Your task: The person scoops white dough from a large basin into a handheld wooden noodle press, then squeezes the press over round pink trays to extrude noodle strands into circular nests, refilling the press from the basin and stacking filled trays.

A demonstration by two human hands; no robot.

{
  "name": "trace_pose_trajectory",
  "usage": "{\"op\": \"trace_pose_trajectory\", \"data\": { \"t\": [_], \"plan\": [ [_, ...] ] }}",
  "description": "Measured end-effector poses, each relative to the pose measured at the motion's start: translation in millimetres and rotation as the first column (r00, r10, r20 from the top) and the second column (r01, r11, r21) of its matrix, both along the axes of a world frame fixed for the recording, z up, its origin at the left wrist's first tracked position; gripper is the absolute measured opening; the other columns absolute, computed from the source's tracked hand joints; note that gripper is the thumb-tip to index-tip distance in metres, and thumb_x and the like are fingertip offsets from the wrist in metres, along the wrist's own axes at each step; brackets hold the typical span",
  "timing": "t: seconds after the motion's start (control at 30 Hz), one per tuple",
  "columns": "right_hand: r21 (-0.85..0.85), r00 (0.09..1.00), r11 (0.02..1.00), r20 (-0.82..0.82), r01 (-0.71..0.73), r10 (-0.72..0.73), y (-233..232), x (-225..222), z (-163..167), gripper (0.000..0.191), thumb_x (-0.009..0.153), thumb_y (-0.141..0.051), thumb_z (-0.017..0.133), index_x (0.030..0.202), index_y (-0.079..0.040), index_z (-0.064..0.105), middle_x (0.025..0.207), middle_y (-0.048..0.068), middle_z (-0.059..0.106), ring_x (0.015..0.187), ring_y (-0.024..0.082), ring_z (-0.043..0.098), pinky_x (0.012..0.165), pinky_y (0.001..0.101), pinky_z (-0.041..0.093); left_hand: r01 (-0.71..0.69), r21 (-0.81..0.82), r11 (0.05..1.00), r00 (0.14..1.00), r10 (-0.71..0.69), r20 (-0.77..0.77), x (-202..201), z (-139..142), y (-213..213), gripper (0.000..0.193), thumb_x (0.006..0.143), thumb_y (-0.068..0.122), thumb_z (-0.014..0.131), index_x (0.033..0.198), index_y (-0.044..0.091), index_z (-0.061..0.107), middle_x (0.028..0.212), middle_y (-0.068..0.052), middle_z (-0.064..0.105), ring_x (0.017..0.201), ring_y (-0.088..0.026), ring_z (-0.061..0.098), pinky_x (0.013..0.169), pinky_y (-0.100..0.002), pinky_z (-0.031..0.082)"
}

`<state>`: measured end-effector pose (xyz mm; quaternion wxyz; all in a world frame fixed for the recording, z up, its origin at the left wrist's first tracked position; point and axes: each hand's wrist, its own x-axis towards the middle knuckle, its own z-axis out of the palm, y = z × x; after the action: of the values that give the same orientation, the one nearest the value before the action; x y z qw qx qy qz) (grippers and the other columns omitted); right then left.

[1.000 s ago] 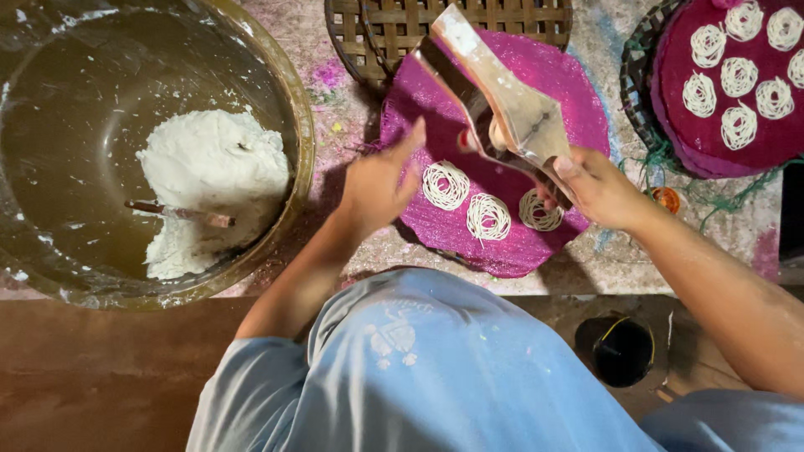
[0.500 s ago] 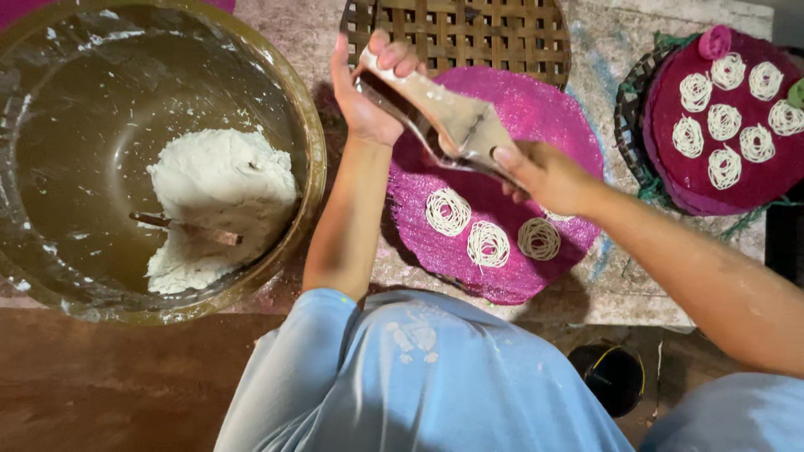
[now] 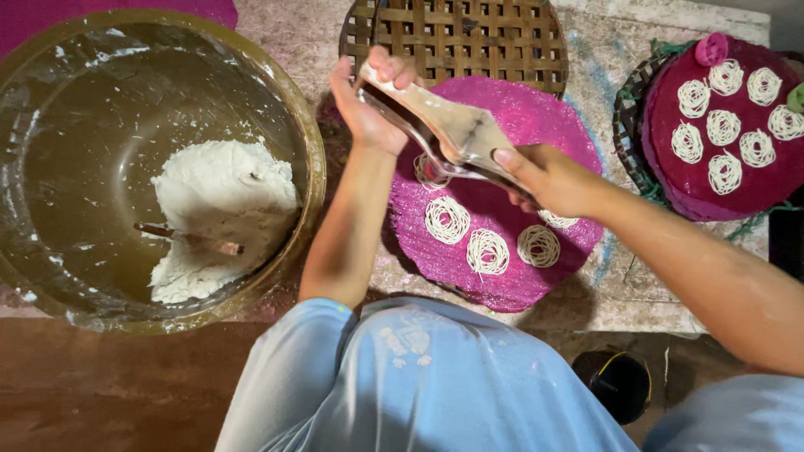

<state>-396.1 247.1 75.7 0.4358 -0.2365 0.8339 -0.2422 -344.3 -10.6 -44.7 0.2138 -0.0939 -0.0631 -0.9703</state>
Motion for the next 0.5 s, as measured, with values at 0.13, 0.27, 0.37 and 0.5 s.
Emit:
{"op": "trace_pose_trajectory", "data": {
  "t": [0.13,0.27,0.37,0.5],
  "plan": [
    [0.094,0.983,0.994,-0.168,-0.054,0.070,9.3,-21.3,7.5,0.062,0.101,-0.060,0.037,0.104,-0.006,0.066,0.068,0.007,0.063,0.057,0.017,0.061,0.056,0.0343,0.055,-0.005,0.095,0.996,0.998,0.011,-0.063,-14.3,5.6,19.5,0.038,0.099,0.051,0.041,0.087,0.017,0.051,0.076,0.003,0.052,0.076,-0.016,0.050,0.086,-0.038,0.046],
    [-0.087,0.971,0.993,-0.233,-0.077,0.055,10.0,-33.4,-5.2,0.054,0.103,-0.055,0.045,0.104,-0.005,0.067,0.070,0.004,0.062,0.059,0.013,0.059,0.057,0.0309,0.050,0.050,0.143,0.988,0.999,-0.047,-0.026,-24.0,18.2,7.1,0.041,0.093,0.051,0.038,0.089,0.012,0.052,0.079,-0.002,0.055,0.082,-0.021,0.054,0.093,-0.039,0.047],
    [-0.167,0.996,0.986,-0.091,-0.001,-0.014,15.2,-34.9,-19.9,0.053,0.104,-0.052,0.047,0.100,-0.002,0.065,0.071,0.003,0.062,0.060,0.013,0.059,0.056,0.0302,0.050,0.184,0.037,0.982,0.904,-0.184,0.386,-13.6,13.4,-1.0,0.058,0.095,0.053,0.029,0.102,0.003,0.057,0.090,-0.011,0.064,0.087,-0.024,0.061,0.085,-0.038,0.052],
    [-0.216,0.999,0.976,-0.039,0.008,-0.017,25.9,-39.4,-31.6,0.047,0.104,-0.048,0.047,0.101,-0.005,0.065,0.071,0.002,0.060,0.060,0.011,0.058,0.056,0.0291,0.051,0.576,-0.440,0.689,0.623,-0.020,0.782,1.0,-15.9,7.0,0.077,0.100,0.069,0.011,0.124,0.017,0.062,0.098,-0.007,0.072,0.058,-0.004,0.047,0.043,-0.023,0.024]
  ]
}}
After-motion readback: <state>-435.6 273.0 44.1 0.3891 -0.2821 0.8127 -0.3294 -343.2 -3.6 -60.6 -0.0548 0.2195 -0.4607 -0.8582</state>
